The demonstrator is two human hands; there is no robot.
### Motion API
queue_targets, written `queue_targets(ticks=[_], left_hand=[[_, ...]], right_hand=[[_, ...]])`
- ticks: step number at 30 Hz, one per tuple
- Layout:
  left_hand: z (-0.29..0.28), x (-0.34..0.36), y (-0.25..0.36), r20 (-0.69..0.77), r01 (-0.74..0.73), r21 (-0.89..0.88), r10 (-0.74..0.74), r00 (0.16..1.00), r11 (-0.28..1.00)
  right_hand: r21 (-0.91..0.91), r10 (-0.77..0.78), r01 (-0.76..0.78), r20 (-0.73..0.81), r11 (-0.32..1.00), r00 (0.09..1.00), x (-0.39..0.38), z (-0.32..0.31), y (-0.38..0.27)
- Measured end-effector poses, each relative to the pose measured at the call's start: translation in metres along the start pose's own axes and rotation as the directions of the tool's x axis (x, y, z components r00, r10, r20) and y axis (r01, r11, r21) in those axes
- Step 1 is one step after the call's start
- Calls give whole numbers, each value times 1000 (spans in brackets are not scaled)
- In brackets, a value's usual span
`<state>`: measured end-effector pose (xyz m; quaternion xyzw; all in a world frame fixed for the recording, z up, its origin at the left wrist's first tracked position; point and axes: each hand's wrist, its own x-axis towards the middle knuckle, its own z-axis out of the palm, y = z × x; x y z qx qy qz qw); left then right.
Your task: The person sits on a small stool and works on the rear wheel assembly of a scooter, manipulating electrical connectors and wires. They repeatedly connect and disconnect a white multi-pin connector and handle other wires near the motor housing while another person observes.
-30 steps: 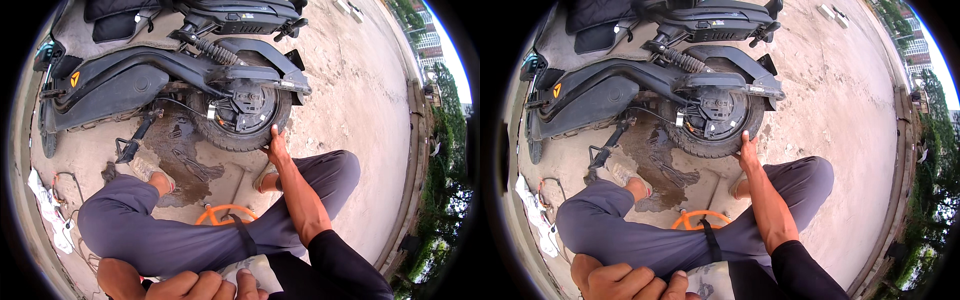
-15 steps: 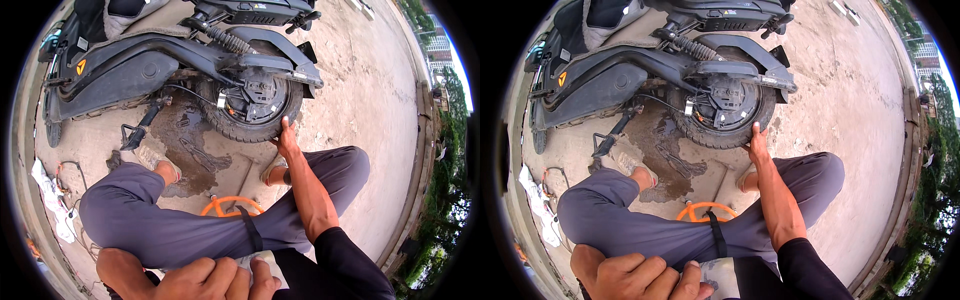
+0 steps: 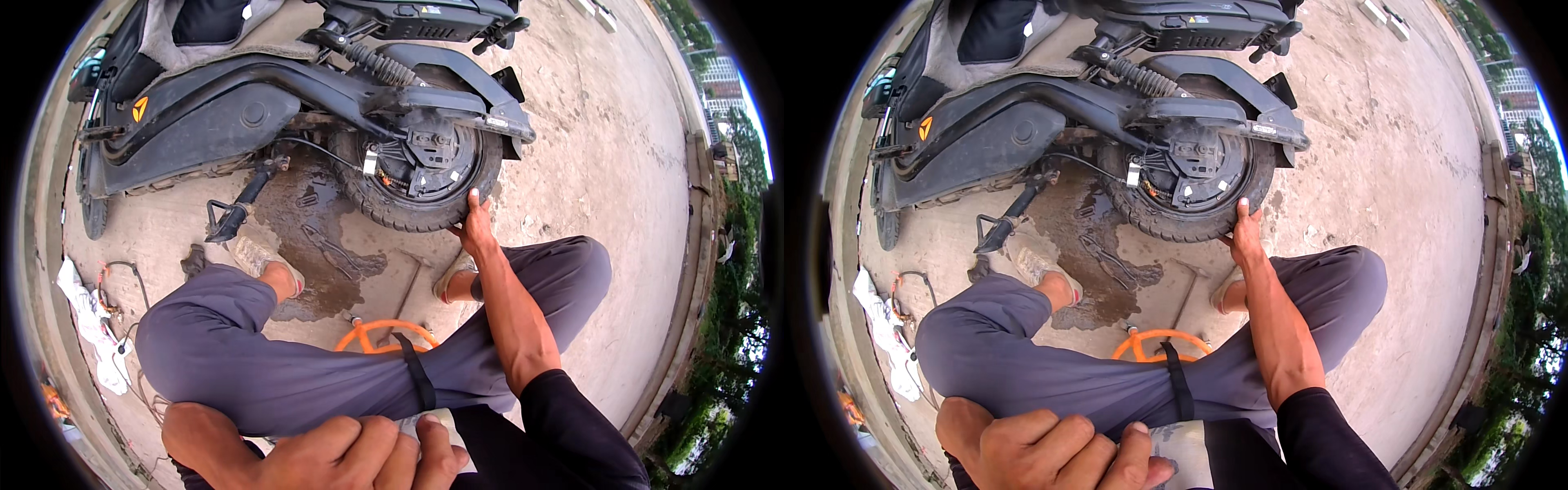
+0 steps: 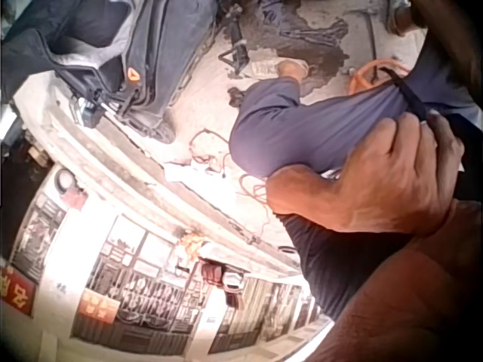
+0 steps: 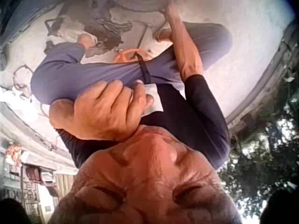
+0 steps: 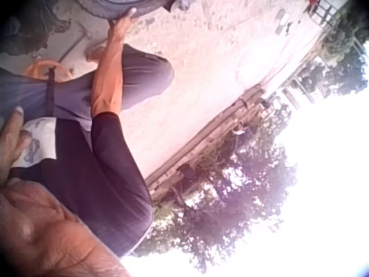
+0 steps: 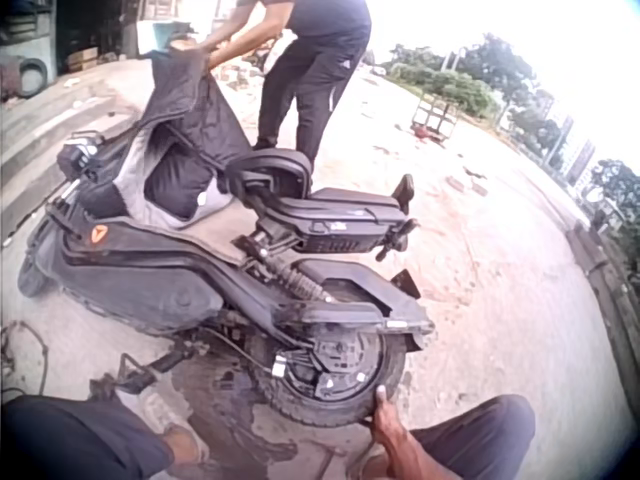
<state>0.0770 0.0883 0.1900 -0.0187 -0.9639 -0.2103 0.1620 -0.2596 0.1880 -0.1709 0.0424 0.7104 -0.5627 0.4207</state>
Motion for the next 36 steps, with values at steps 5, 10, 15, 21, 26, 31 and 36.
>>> queue_targets(ticks=[5,10,15,21,26,31,36], left_hand=[[-2,-1,-1,-46,-1,37,3,999,999],[-6,-1,-9,-87,-75,82,82,993,994],[-11,-2,-11,-102,-37,50,42,994,998],[-6,-3,-11,-143,-13,32,18,990,999],[-6,-5,-12,-105,-121,56,127,986,991],[-4,-3,-3,32,-14,-57,16,999,998],[-3,-1,-3,108,-29,-5,29,994,1000]], right_hand=[[15,4,-4,-23,1000,1000,-2,3,-1],[24,-5,5,-36,1000,999,-1,4,-1],[57,19,-19,-6,998,1000,-3,4,-2],[64,3,-3,11,998,1000,-4,3,-1],[75,4,-4,0,997,1000,-4,4,0],[54,16,-15,-19,998,1000,-4,7,0],[62,-3,1,26,998,1000,1,-1,1]])
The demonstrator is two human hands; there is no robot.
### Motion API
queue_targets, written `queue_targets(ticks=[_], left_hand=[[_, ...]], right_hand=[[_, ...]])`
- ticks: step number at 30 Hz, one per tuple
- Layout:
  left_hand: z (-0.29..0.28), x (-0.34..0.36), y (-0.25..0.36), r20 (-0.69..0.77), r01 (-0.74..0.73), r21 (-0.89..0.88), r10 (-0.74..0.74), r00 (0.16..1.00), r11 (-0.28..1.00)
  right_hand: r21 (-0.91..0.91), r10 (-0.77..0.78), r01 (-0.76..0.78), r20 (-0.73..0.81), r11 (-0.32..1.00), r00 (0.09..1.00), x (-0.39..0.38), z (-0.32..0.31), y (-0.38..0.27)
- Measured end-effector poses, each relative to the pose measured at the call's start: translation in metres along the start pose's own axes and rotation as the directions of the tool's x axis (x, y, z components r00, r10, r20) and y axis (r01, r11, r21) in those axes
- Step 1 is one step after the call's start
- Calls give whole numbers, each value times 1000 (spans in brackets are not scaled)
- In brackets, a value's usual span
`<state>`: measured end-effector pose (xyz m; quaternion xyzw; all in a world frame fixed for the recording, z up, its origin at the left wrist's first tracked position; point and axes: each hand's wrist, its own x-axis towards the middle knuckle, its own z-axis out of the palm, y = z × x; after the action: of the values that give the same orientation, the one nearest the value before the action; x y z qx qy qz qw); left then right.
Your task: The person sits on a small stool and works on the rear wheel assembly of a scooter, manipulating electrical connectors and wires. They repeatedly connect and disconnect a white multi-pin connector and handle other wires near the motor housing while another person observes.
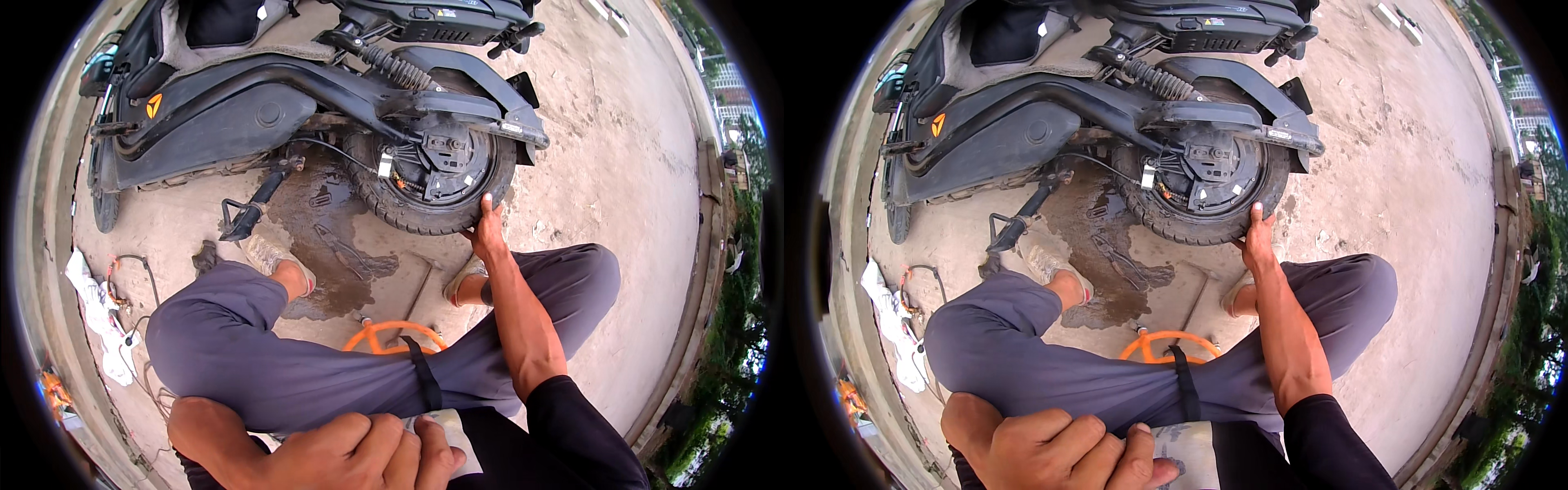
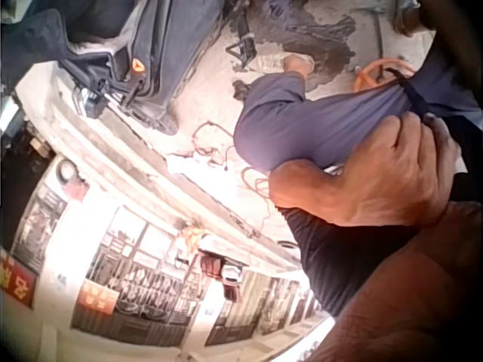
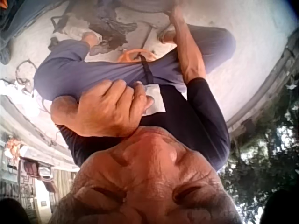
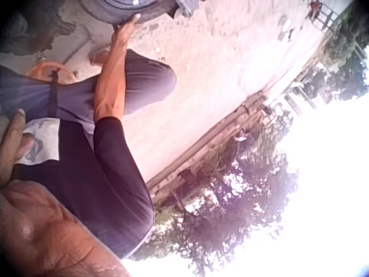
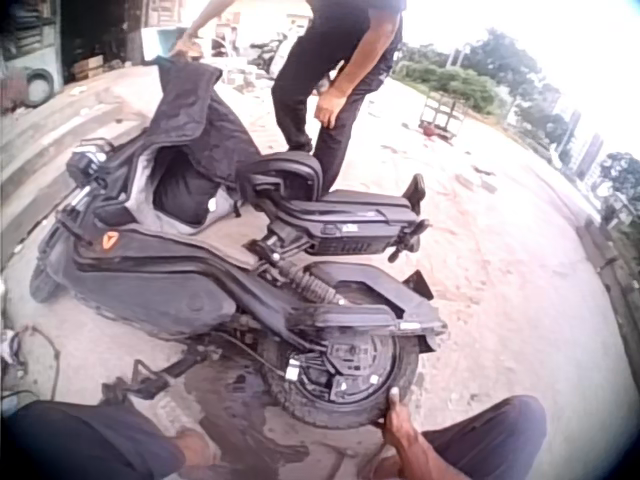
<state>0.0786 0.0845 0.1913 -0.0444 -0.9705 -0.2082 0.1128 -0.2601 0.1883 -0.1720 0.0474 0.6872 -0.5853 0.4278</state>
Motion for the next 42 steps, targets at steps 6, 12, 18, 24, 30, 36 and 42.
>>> queue_targets(ticks=[6,12,18,24,30,36,42], left_hand=[[-8,-3,-5,-153,7,9,-6,988,1000],[-9,-2,-2,-169,7,-40,-14,986,999],[-9,2,-5,-164,-9,-102,-8,986,995],[-8,3,-2,-140,47,-132,-65,988,990],[-5,-1,-5,-183,-62,-59,50,982,996],[-1,-1,0,-130,-24,-114,9,992,993],[1,1,-3,-136,-36,-55,28,990,998]], right_hand=[[7,16,-15,-29,1000,999,-3,4,-2],[17,16,-15,-43,1000,999,-2,4,0],[35,5,-4,-27,999,1000,-2,5,1],[44,-2,4,-32,999,999,-1,5,1],[41,-9,10,-37,999,999,1,5,3],[9,-6,7,-73,1000,997,3,3,5],[27,-11,13,-73,1000,997,8,1,8]])
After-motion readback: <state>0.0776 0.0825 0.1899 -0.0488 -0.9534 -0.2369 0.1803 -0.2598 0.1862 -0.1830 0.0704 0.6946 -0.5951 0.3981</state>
